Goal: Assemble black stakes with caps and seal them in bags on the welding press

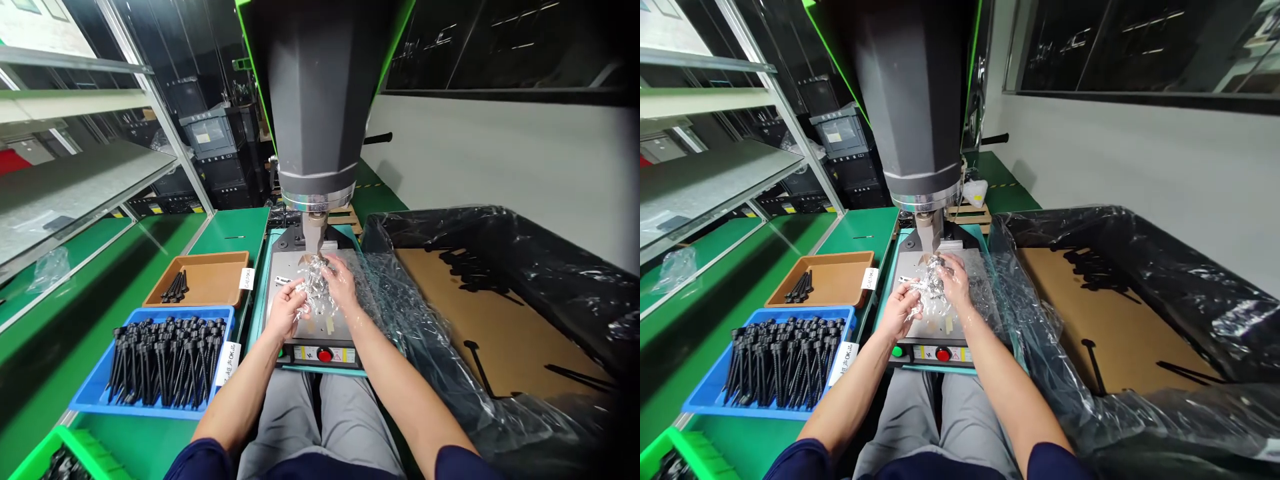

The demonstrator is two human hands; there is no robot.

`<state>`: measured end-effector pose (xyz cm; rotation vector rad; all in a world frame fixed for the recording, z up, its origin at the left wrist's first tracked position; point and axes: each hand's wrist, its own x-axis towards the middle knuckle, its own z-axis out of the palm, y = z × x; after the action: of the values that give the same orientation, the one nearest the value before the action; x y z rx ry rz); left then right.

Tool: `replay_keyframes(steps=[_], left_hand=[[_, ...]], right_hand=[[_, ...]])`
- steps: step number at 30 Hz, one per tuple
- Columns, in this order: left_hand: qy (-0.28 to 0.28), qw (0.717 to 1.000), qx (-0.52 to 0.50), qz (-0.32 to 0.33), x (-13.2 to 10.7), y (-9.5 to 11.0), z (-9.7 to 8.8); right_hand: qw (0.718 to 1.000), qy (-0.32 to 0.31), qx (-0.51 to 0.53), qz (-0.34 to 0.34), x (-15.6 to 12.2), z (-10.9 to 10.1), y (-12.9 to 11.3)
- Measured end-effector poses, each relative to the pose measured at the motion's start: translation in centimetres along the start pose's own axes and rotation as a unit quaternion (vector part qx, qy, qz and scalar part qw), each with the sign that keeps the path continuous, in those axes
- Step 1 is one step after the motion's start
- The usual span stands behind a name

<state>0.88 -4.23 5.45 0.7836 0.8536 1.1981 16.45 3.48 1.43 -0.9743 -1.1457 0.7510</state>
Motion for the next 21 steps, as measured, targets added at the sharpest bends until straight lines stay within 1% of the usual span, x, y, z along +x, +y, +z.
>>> replay_keyframes(steps=[3,7,10,12,13,14,16,19,21], left_hand=[[0.0,1.0,0.01,0.005,0.5,0.4,0.0],[0.0,1.0,0.012,0.005,0.8,0.6,-0.2],[-0.003,1.0,0.003,0.004,0.8,0.3,-0.5],[-0.003,1.0,-0.002,0.005,0.9,0.0,-0.7],[-0.003,1.0,-0.003,0.005,1.0,-0.1,-0.8],[-0.002,1.0,-0.003,0.005,1.0,-0.3,-0.9],[-0.003,1.0,-0.002,0.002,1.1,-0.6,-1.1],[-0.003,1.0,-0.002,0.0,1.2,-1.0,-1.4],[-0.003,1.0,-0.002,0.001,1.3,-1.3,-1.5]], right_hand=[[1.0,0.005,0.021,-0.004,1.2,1.1,0.7],[0.999,0.009,0.048,0.018,2.4,2.3,1.9],[0.996,-0.006,0.049,0.08,3.0,2.4,2.4],[0.991,-0.04,0.048,0.12,3.3,2.1,2.4],[0.989,-0.057,0.046,0.126,3.4,1.9,2.4],[0.989,-0.071,0.041,0.121,3.5,1.7,2.3],[0.992,-0.084,0.02,0.091,3.8,1.2,2.2],[0.996,-0.08,-0.028,0.04,4.1,0.8,2.3],[0.996,-0.074,-0.043,0.036,4.3,0.8,2.6]])
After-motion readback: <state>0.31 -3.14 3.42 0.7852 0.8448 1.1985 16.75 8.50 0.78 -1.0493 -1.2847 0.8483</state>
